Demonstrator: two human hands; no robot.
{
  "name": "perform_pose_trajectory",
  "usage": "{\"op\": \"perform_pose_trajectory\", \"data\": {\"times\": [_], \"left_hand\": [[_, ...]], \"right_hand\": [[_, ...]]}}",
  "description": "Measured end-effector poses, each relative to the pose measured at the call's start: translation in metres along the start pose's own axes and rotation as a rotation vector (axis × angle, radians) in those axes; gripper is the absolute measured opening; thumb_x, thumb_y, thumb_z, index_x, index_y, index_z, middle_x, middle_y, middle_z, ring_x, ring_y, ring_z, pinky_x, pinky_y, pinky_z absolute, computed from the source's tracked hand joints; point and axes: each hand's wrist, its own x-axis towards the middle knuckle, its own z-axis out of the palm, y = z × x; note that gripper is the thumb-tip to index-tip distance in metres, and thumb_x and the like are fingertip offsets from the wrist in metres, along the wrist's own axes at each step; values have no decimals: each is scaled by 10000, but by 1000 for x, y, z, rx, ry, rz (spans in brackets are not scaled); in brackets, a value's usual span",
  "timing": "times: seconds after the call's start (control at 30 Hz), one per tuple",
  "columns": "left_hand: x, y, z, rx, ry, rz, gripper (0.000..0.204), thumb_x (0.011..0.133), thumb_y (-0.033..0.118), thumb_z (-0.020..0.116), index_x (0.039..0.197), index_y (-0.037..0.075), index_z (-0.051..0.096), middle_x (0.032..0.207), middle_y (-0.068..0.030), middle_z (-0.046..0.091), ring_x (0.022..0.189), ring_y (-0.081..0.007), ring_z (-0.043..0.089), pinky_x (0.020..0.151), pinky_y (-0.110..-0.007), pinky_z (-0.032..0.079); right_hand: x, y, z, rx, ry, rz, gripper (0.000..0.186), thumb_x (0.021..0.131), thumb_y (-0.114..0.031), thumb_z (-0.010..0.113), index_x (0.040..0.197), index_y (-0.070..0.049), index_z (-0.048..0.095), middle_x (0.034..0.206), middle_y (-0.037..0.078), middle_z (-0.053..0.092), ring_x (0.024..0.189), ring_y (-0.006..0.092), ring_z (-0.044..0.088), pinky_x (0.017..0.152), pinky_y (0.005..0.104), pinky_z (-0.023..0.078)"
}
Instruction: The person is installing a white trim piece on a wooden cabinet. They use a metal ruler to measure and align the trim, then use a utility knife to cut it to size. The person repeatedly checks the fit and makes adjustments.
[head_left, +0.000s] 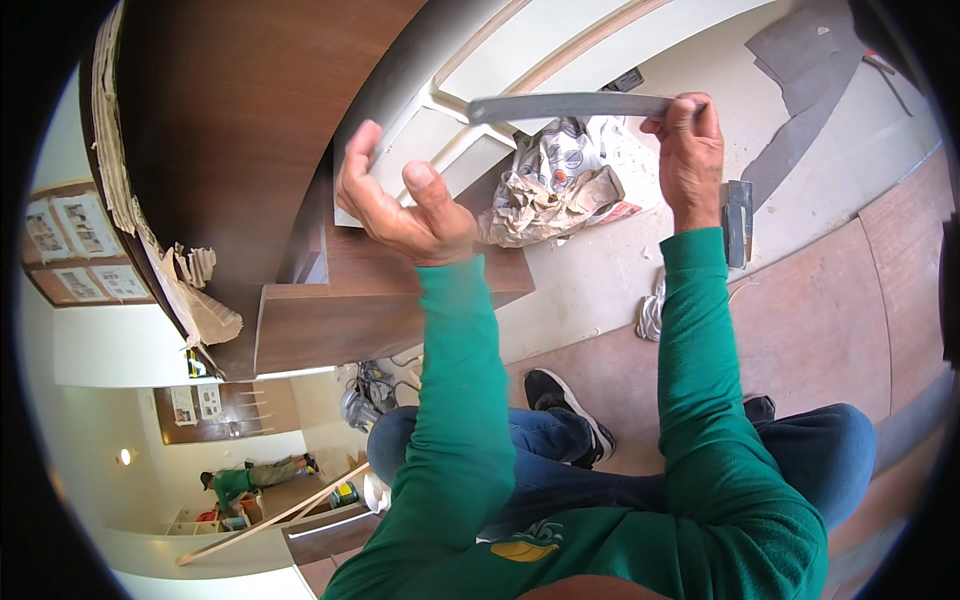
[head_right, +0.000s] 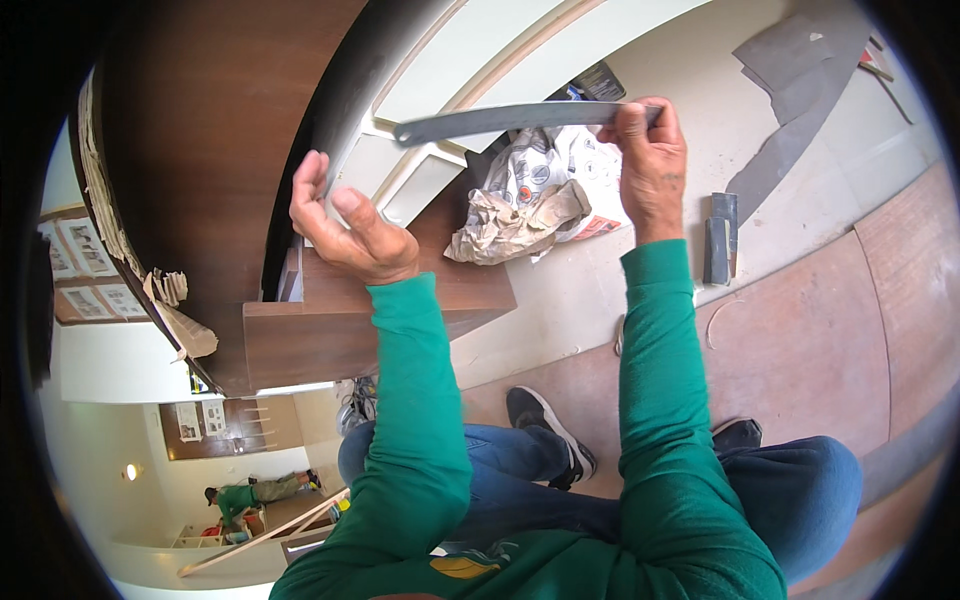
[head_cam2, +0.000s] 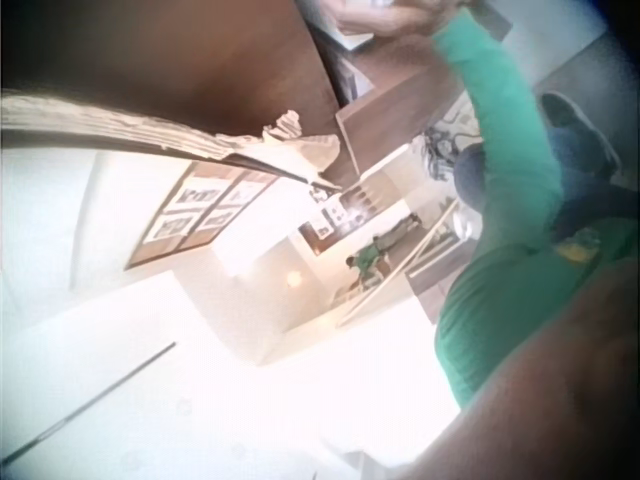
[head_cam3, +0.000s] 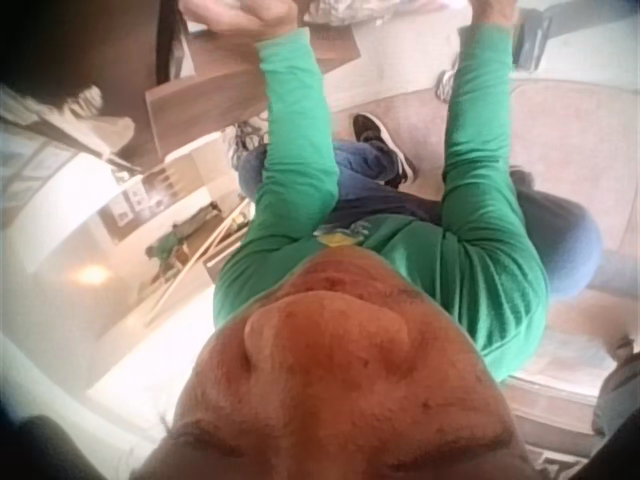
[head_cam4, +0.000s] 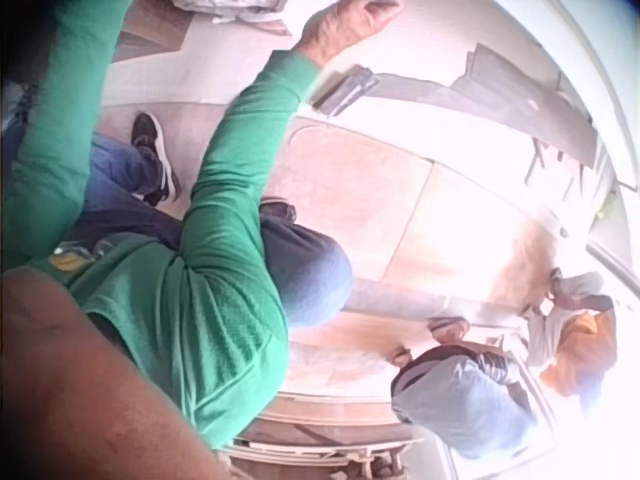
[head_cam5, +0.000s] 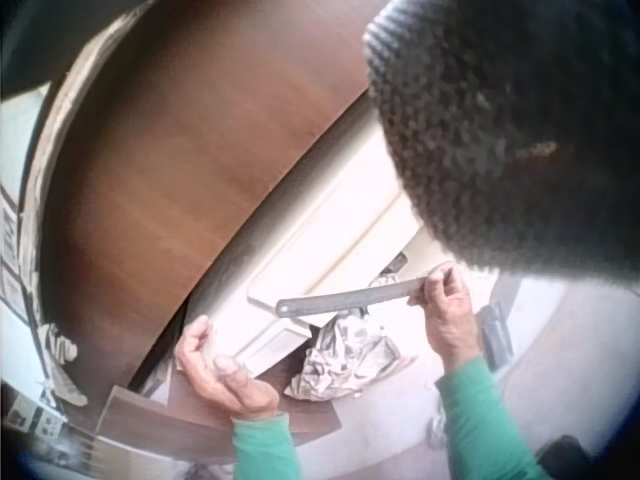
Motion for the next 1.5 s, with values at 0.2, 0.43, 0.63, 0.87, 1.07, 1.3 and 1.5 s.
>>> {"op": "perform_pose_trajectory", "data": {"times": [0.2, 0.43, 0.63, 0.87, 1.07, 1.3, 1.5], "left_hand": [[17, -16, -10, 41, -269, -26, 793, 956, 567, 872, 1432, -27, 654, 1343, -178, 746, 1302, -298, 657, 1150, -445, 495], [37, -12, -10, -22, -366, -146, 497, 983, 363, 891, 1256, -28, 750, 1296, -150, 786, 1211, -244, 725, 1105, -395, 547], [38, -12, -4, -225, -224, -266, 384, 927, 248, 951, 1124, -13, 750, 1147, -147, 832, 1077, -192, 757, 1028, -352, 586], [40, -10, -6, -158, -216, -287, 374, 919, 243, 961, 1076, -13, 737, 1110, -137, 836, 1057, -180, 752, 1008, -338, 588], [37, -12, -4, -231, -216, -290, 372, 925, 230, 953, 1096, -27, 745, 1178, -168, 825, 1086, -190, 752, 1017, -341, 589], [42, -22, -7, -250, -289, -247, 405, 917, 270, 957, 1092, -21, 737, 1224, -192, 826, 1049, -202, 749, 1000, -358, 591], [43, -17, -7, -261, -330, -268, 350, 945, 225, 933, 1040, -15, 697, 1249, -232, 816, 1024, -207, 751, 965, -350, 602]], "right_hand": [[-5, 11, 49, -107, -51, -90, 335, 1072, -379, 788, 1094, -84, 632, 898, 17, 712, 847, 121, 670, 825, 299, 560], [-6, 24, 73, -163, -2, -93, 385, 1045, -416, 821, 1050, -89, 617, 862, -15, 675, 753, 87, 595, 678, 272, 505], [-6, 8, 82, -677, 94, -179, 537, 942, -515, 903, 917, -37, 659, 782, 3, 707, 712, 94, 649, 664, 280, 554], [-12, 6, 88, -1025, 135, -199, 667, 929, -652, 841, 805, -42, 600, 659, 75, 679, 601, 203, 679, 593, 361, 575], [-7, 15, 85, -1030, 125, -243, 682, 949, -671, 799, 824, -49, 550, 643, 90, 642, 581, 239, 648, 575, 380, 558], [-7, 21, 87, -971, 109, -272, 646, 964, -621, 809, 839, -48, 537, 643, 81, 611, 564, 225, 552, 560, 370, 516], [-5, 26, 82, -900, 112, -320, 606, 965, -590, 825, 854, -52, 571, 649, 59, 613, 576, 192, 544, 565, 348, 505]]}}
